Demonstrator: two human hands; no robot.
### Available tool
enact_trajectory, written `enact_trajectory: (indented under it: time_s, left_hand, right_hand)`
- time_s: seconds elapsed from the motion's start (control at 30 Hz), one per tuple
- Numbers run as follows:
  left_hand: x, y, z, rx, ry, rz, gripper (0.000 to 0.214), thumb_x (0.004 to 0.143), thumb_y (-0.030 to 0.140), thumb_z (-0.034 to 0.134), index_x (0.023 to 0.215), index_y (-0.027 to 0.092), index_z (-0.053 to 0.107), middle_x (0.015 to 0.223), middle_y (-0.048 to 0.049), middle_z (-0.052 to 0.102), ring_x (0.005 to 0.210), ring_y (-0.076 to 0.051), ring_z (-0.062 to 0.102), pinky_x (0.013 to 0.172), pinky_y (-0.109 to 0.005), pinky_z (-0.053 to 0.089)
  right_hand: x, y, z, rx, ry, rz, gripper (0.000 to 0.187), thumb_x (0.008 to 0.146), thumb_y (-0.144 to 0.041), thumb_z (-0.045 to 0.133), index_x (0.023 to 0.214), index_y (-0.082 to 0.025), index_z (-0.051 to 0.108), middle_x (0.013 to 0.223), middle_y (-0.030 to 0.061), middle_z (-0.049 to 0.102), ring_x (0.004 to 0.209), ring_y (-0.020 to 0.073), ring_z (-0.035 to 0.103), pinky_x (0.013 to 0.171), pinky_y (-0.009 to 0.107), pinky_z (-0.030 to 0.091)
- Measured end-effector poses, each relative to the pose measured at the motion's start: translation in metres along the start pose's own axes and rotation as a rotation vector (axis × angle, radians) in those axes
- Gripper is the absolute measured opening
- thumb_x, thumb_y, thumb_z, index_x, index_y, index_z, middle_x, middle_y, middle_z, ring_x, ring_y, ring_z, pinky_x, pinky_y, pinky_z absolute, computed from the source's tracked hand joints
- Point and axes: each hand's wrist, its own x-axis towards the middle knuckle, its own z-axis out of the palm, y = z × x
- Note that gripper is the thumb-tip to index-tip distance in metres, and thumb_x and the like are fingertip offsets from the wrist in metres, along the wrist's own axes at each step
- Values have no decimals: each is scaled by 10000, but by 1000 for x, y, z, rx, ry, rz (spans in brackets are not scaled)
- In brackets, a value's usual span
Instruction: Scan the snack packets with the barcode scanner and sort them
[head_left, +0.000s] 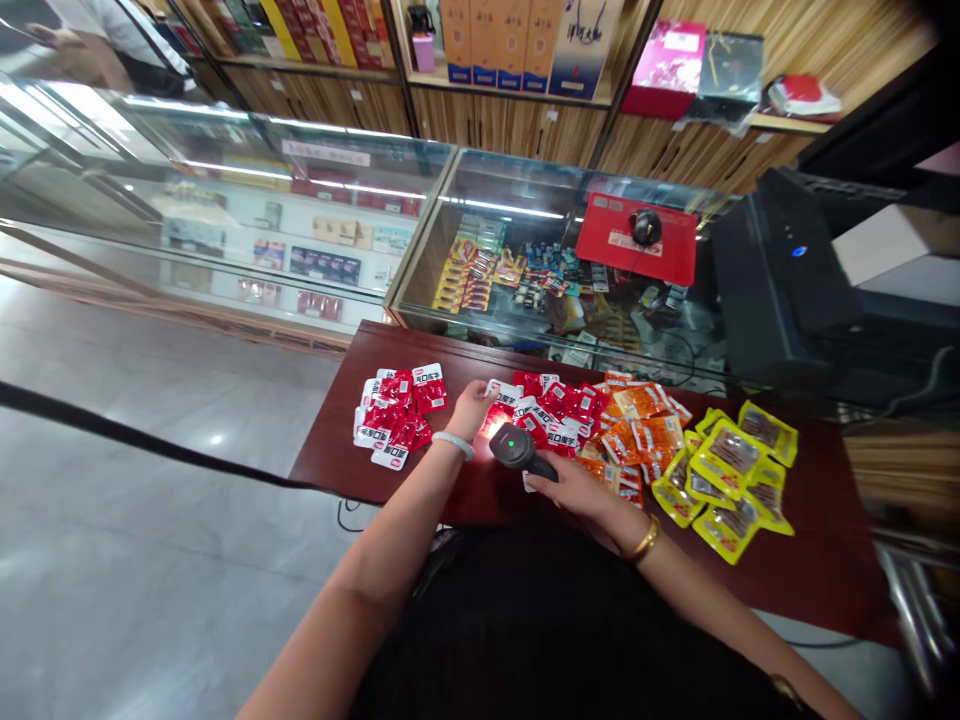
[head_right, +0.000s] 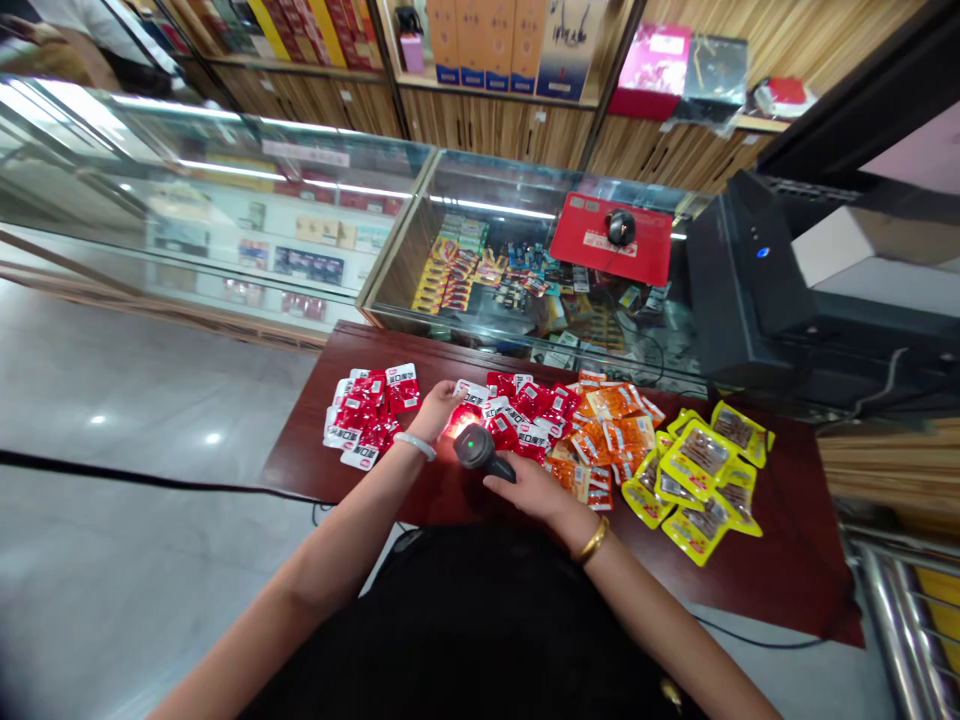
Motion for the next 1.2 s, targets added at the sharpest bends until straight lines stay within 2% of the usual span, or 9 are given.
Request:
enact_trajectory:
  time_s: [0.1, 0.17, 0.3, 0.43, 0.6, 0.7, 0.8, 1.07, 1.2]
  left_hand:
    - [0, 3, -7, 164, 0, 43, 308, 837, 454, 584, 945, 168, 617, 859, -69, 672, 796, -182, 632, 804, -333, 493]
    - [0, 4, -22, 418, 123, 92, 333, 847, 406, 588, 1075, 165, 615, 1061, -131, 670, 1017, -242, 623, 944, -396, 456]
    - [-3, -4, -52, 907, 274, 83, 647, 843, 414, 589, 1379, 88, 431, 1479, -247, 369, 1427, -348, 250, 1143, -491, 236]
    - [-11, -18, -56, 1081, 163, 11, 844, 819, 459, 603, 1453, 2, 285, 1533, -315, 187, 1457, -400, 100, 1144, -523, 192]
    - [-30, -21, -48, 1048, 8, 160, 647, 839, 383, 594, 1401, 125, 405, 1499, -222, 350, 1402, -321, 309, 1147, -457, 213]
    - [-35, -15, -48, 1022, 186, 117, 557, 850, 386, 573, 1348, 172, 447, 1403, -171, 472, 1278, -299, 446, 1089, -429, 302]
    - [-28, -8, -46, 1035, 360, -39, 680, 806, 492, 606, 1347, 123, 423, 1363, -220, 466, 1240, -359, 438, 1012, -468, 348]
    - [0, -7, -49, 951, 84, -144, 352, 758, 430, 679, 977, 165, 604, 1012, -153, 659, 965, -275, 613, 829, -355, 435]
    - [-5, -18, -54, 657, 113, -146, 284, 751, 399, 691, 910, 187, 591, 890, -68, 685, 819, -190, 637, 742, -285, 448]
  right_hand:
    - [1, 2, -2, 13, 26, 20, 505, 846, -503, 624, 1230, -177, 593, 1073, 88, 706, 938, 249, 651, 874, 411, 508]
    - [1, 4, -3, 12, 56, 20, 499, 844, -503, 625, 1221, -177, 597, 1063, 85, 707, 943, 248, 648, 885, 414, 502]
    - [1, 5, -2, -10, 70, 42, 497, 829, -508, 635, 1206, -185, 612, 1038, 79, 712, 922, 255, 654, 863, 417, 509]
    - [0, 2, 1, -9, 44, 46, 477, 830, -500, 633, 1191, -187, 628, 1008, 77, 721, 903, 259, 661, 833, 405, 522]
    - [1, -3, 1, -12, 31, 39, 473, 822, -485, 647, 1190, -188, 633, 1097, 92, 708, 972, 276, 654, 885, 425, 507]
    - [1, -2, -1, -24, 23, 35, 474, 828, -494, 638, 1190, -188, 632, 1117, 94, 705, 975, 278, 655, 894, 437, 504]
    - [-2, 1, -2, -39, 27, 43, 488, 826, -501, 641, 1197, -184, 627, 1116, 95, 707, 996, 285, 649, 909, 453, 499]
    - [-7, 9, -1, -39, 21, 24, 496, 831, -508, 643, 1204, -182, 624, 1164, 100, 693, 1087, 294, 624, 979, 461, 468]
    - [-7, 11, -3, -45, 31, 21, 521, 829, -510, 644, 1233, -184, 606, 1180, 103, 685, 1094, 291, 621, 985, 467, 462]
